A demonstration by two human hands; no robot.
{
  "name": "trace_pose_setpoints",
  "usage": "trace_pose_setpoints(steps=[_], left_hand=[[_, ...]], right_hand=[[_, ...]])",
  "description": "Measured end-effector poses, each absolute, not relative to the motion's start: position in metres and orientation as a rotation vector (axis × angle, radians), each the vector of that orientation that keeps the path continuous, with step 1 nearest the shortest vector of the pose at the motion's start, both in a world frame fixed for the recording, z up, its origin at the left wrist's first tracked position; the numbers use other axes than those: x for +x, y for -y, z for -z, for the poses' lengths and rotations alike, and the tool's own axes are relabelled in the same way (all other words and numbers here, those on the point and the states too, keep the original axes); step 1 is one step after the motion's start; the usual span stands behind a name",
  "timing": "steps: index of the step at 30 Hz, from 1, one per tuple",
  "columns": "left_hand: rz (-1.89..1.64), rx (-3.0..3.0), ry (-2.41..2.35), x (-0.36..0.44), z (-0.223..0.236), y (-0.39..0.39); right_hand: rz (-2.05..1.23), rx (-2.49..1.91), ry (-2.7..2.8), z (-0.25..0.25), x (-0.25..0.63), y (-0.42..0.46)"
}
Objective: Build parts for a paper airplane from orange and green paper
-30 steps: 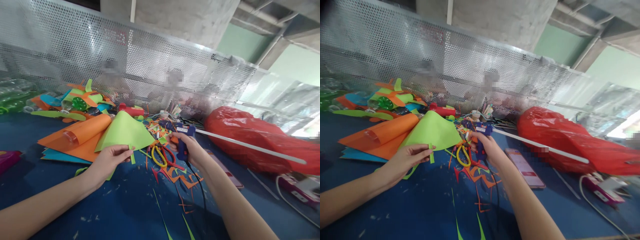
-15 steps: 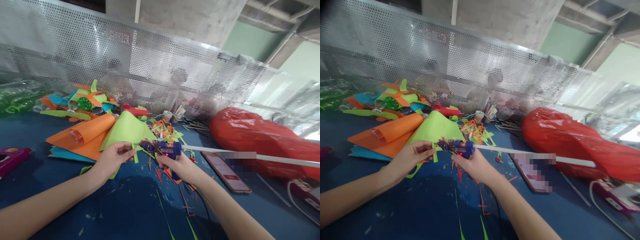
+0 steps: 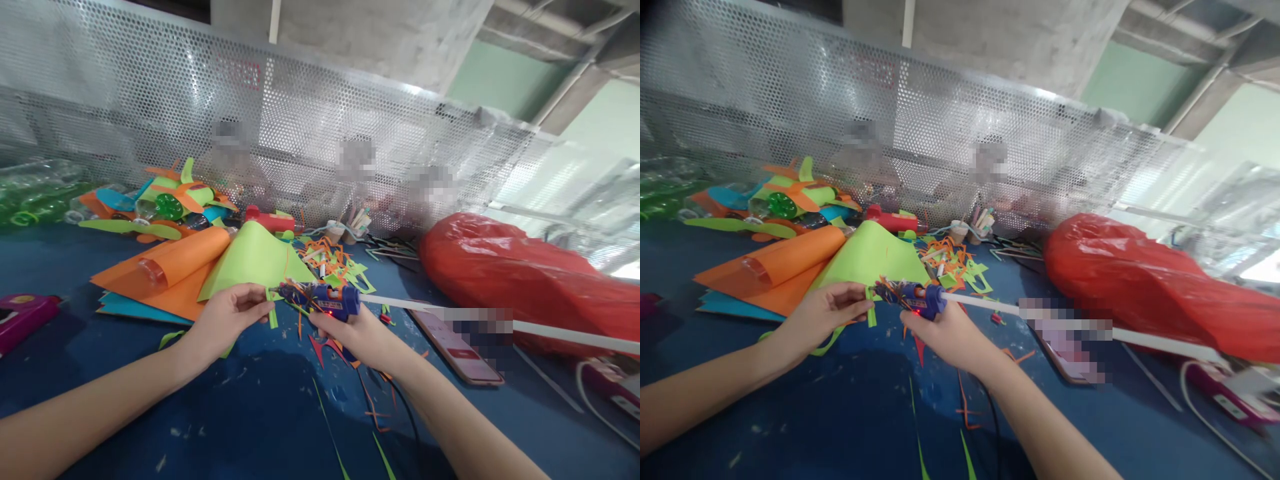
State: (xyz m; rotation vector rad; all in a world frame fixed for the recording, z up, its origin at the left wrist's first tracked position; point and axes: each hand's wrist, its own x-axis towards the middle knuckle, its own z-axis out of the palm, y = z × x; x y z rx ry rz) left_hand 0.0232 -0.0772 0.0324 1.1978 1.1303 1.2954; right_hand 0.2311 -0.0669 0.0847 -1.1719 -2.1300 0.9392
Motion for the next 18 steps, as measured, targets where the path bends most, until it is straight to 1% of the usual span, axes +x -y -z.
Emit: trace_pose_setpoints(steps=[12, 18], left_hand=[[-1.319, 1.182, -1.132, 0.0194, -0.0289, 0.0764], [-1.303, 1.220, -1.156, 0.0238, -0.0325, 0.0776]], right_hand=[[-0.931, -1.139, 2.204, -0.0825, 0.2314, 0.0687], [-0.876, -1.167, 2.200, -0.0824, 0.2312, 0.0695]])
